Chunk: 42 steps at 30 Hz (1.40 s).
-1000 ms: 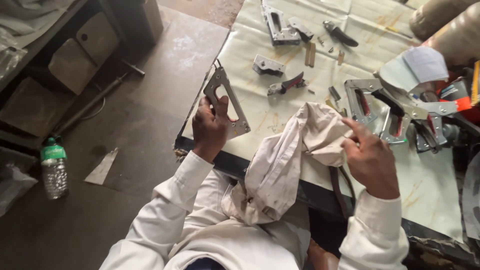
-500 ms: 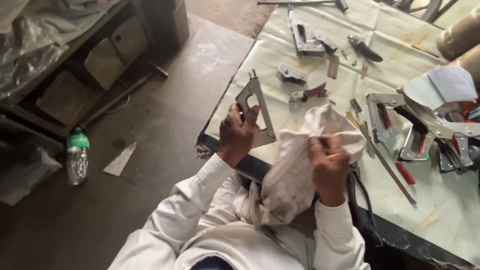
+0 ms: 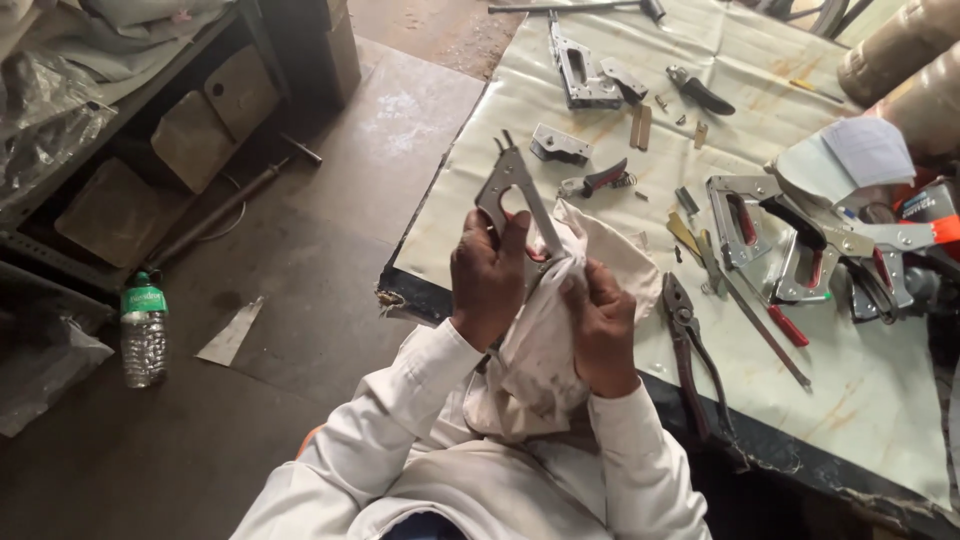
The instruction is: The person wipes a metal staple gun body with a white cloth, then sets it down. They pick up and inspect several small metal strips and a spring, turning them over in their hands.
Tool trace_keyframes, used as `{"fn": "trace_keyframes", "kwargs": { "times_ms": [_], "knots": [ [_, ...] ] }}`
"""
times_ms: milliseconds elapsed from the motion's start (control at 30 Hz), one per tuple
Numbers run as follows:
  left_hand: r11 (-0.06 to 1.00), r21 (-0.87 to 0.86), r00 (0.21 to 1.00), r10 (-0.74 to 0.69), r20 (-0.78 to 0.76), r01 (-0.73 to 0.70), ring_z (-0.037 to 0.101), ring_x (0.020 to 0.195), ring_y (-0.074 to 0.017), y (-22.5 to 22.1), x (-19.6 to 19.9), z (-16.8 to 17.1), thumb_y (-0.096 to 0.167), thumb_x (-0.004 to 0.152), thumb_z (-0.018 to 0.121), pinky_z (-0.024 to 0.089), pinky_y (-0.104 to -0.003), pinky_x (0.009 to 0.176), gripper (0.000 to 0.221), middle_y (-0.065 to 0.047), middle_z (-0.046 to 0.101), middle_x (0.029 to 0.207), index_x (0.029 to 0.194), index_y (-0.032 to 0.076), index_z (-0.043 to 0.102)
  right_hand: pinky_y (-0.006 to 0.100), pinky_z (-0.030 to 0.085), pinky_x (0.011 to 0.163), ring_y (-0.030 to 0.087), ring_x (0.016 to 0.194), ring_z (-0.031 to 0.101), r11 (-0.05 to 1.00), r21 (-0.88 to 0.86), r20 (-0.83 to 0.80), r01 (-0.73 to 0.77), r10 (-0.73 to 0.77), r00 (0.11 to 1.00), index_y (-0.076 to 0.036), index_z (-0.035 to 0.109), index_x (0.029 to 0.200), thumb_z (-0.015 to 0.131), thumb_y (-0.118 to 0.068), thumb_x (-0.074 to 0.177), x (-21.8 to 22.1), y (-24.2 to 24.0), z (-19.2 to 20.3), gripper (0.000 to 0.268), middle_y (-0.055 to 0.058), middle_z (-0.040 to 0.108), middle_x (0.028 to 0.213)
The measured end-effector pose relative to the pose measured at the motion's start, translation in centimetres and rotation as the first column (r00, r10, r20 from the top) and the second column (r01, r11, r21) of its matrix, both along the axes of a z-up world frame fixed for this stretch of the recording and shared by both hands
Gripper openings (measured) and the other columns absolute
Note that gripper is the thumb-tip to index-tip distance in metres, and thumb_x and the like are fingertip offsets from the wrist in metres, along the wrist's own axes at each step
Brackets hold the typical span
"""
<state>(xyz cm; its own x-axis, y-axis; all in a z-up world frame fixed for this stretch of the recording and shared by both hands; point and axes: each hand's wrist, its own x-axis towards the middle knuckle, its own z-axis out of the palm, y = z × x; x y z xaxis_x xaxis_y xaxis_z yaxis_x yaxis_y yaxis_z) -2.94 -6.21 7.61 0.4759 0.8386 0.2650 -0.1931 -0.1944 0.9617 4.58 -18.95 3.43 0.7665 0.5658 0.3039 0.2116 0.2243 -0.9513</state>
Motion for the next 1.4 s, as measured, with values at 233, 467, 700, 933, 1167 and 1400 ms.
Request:
{"fn": "trace_keyframes", "kwargs": {
  "times_ms": [233, 467, 700, 933, 1167, 1400],
  "knots": [
    [0.999, 0.033, 0.998, -0.038, 0.040, 0.037, 0.074, 0.066, -0.0149, -0.7, 0.3, -1.0, 0.029, 0.103, 0.063, 0.055, -0.031, 0.061, 0.027, -0.006, 0.074, 0.072, 0.101, 0.003, 0.057, 0.024, 0.047, 0.061, 0.007, 0.070, 0.055, 0.983, -0.007, -0.025, 0.182, -0.182, 0.983, 0.008, 0.072, 0.108, 0.058, -0.016, 0.113, 2.0, -0.6, -0.2, 0.028, 0.005, 0.069, 0.084],
    [0.998, 0.050, 1.000, 0.025, 0.005, -0.025, 0.072, 0.064, -0.0182, -0.1, 0.7, -1.1, 0.034, 0.102, 0.063, 0.054, -0.032, 0.059, 0.032, -0.009, 0.072, 0.071, 0.101, 0.002, 0.058, 0.027, 0.060, 0.067, 0.013, 0.077, 0.070, 0.973, 0.200, -0.388, -0.117, 0.189, 0.902, 0.000, 0.070, 0.113, 0.062, -0.020, 0.097, 0.5, -0.5, 3.0, 0.027, 0.007, 0.075, 0.095],
    [0.998, 0.033, 0.997, -0.051, -0.055, 0.053, 0.073, 0.067, -0.0178, -1.0, 0.6, 0.3, 0.037, 0.104, 0.057, 0.054, -0.033, 0.062, 0.036, -0.009, 0.074, 0.074, 0.103, 0.001, 0.060, 0.022, 0.047, 0.059, 0.006, 0.069, 0.059, 0.999, 0.035, -0.144, 0.003, 0.002, 0.990, 0.006, 0.072, 0.103, 0.064, -0.019, 0.111, 2.3, 0.5, 0.3, 0.028, 0.004, 0.069, 0.083],
    [0.932, -0.207, 0.953, -0.274, 0.131, 0.296, 0.059, 0.061, -0.0137, 0.1, 1.5, -3.6, 0.035, 0.109, 0.047, 0.045, -0.035, 0.056, 0.038, -0.008, 0.072, 0.074, 0.109, 0.001, 0.064, 0.022, 0.054, 0.066, 0.006, 0.072, 0.066, 0.976, 0.112, -0.428, -0.185, 0.215, 0.878, 0.000, 0.070, 0.105, 0.065, -0.012, 0.094, 2.0, 0.2, 1.0, 0.016, 0.001, 0.074, 0.088],
    [0.977, 0.198, 0.992, -0.058, -0.113, 0.080, 0.068, 0.067, -0.0339, -1.6, 0.3, -1.3, 0.029, 0.107, 0.053, 0.051, -0.041, 0.062, 0.032, -0.019, 0.068, 0.075, 0.099, 0.003, 0.068, 0.025, 0.045, 0.058, 0.006, 0.065, 0.056, 0.975, -0.181, 0.217, 0.130, -0.089, 0.972, 0.002, 0.072, 0.101, 0.069, -0.013, 0.102, 1.5, 1.3, 3.8, 0.016, 0.003, 0.066, 0.076],
    [0.879, 0.477, 0.997, 0.029, -0.077, 0.011, 0.065, 0.073, -0.0420, -2.4, 0.3, -1.2, 0.026, 0.107, 0.059, 0.050, -0.047, 0.063, 0.026, -0.020, 0.066, 0.081, 0.094, 0.003, 0.062, 0.039, 0.046, 0.054, 0.027, 0.053, 0.061, 0.857, -0.362, 0.530, 0.367, -0.135, 0.837, 0.001, 0.069, 0.090, 0.075, -0.024, 0.097, 1.5, 0.4, 2.8, 0.026, 0.017, 0.061, 0.064]
  ]
}}
